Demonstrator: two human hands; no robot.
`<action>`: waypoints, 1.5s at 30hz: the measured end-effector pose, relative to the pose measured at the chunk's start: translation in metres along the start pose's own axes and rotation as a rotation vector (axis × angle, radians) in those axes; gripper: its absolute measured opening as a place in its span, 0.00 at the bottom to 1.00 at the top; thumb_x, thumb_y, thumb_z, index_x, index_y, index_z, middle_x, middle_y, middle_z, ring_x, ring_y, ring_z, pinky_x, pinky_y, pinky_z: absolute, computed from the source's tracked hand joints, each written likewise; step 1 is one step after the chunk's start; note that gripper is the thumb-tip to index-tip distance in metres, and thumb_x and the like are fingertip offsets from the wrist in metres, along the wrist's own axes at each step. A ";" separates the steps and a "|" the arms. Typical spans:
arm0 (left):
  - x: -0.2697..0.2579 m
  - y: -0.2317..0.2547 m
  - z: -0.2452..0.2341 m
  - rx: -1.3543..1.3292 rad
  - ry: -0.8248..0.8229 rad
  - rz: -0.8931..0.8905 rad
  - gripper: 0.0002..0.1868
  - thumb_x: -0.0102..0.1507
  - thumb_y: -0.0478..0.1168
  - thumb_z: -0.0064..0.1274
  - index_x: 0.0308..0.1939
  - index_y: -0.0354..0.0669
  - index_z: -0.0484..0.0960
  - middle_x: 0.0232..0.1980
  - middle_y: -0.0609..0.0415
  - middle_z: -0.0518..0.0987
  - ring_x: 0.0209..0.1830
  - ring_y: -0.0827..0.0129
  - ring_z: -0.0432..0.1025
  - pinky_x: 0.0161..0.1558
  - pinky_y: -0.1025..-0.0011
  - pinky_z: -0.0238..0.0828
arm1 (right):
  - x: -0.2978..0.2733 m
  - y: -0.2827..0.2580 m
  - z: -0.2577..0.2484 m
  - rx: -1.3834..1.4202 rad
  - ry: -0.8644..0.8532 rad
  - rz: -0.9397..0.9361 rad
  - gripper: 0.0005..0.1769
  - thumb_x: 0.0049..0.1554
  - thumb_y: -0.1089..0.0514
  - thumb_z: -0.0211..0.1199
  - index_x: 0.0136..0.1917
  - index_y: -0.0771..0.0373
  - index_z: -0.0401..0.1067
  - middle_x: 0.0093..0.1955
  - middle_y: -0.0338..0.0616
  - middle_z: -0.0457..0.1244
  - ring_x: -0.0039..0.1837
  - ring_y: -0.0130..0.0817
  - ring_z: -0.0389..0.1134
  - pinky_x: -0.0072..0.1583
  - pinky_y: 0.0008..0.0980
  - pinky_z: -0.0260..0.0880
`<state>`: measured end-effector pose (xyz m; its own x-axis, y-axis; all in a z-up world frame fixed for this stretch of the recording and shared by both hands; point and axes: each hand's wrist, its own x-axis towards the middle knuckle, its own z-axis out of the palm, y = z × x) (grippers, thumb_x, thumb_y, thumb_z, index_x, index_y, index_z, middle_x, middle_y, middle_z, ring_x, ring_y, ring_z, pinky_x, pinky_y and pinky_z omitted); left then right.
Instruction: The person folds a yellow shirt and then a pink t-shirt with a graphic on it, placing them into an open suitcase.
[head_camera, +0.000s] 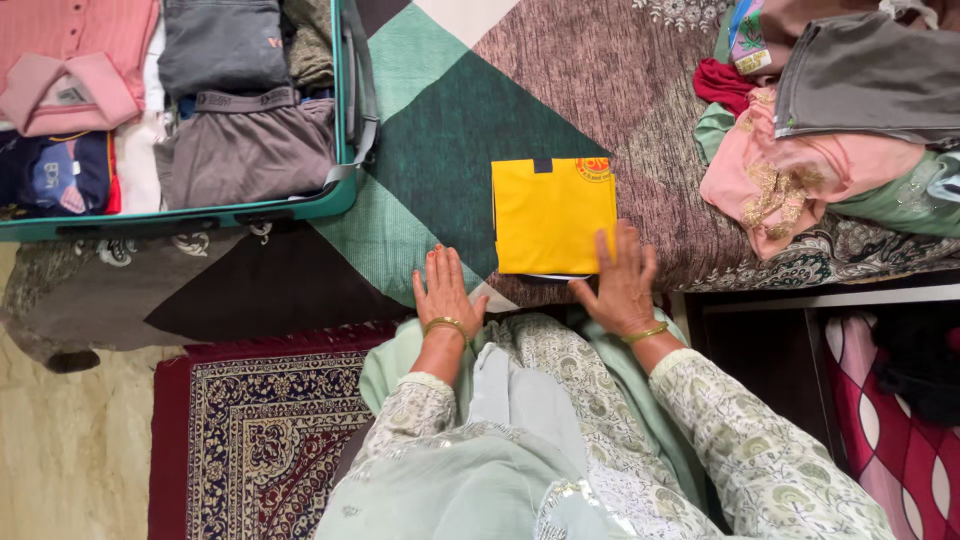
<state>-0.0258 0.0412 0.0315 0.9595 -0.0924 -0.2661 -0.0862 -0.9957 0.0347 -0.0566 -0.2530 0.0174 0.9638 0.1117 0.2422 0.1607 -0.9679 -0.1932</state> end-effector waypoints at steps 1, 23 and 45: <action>-0.003 -0.007 0.001 0.045 -0.040 0.024 0.55 0.64 0.64 0.47 0.81 0.40 0.37 0.85 0.49 0.37 0.85 0.60 0.32 0.78 0.54 0.30 | -0.006 -0.009 -0.004 -0.008 0.035 -0.151 0.54 0.57 0.34 0.59 0.83 0.60 0.40 0.85 0.61 0.32 0.85 0.56 0.34 0.78 0.61 0.28; 0.005 -0.026 -0.014 -0.046 -0.229 0.103 0.63 0.60 0.60 0.57 0.81 0.42 0.29 0.85 0.50 0.31 0.85 0.60 0.29 0.79 0.59 0.31 | 0.164 -0.037 -0.102 0.315 -0.512 -0.169 0.20 0.61 0.67 0.54 0.64 0.54 0.74 0.56 0.45 0.71 0.55 0.38 0.73 0.59 0.35 0.72; 0.039 -0.047 0.005 -0.399 -0.210 0.135 0.52 0.58 0.53 0.59 0.79 0.45 0.48 0.84 0.47 0.44 0.83 0.57 0.42 0.75 0.54 0.43 | 0.104 0.084 -0.025 1.036 -0.484 0.843 0.23 0.63 0.56 0.57 0.71 0.59 0.65 0.61 0.48 0.67 0.59 0.38 0.70 0.57 0.40 0.71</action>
<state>0.0141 0.0840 0.0149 0.8682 -0.2622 -0.4214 -0.0576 -0.8966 0.4391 0.0514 -0.3286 0.0505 0.7907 -0.1375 -0.5966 -0.6120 -0.2057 -0.7636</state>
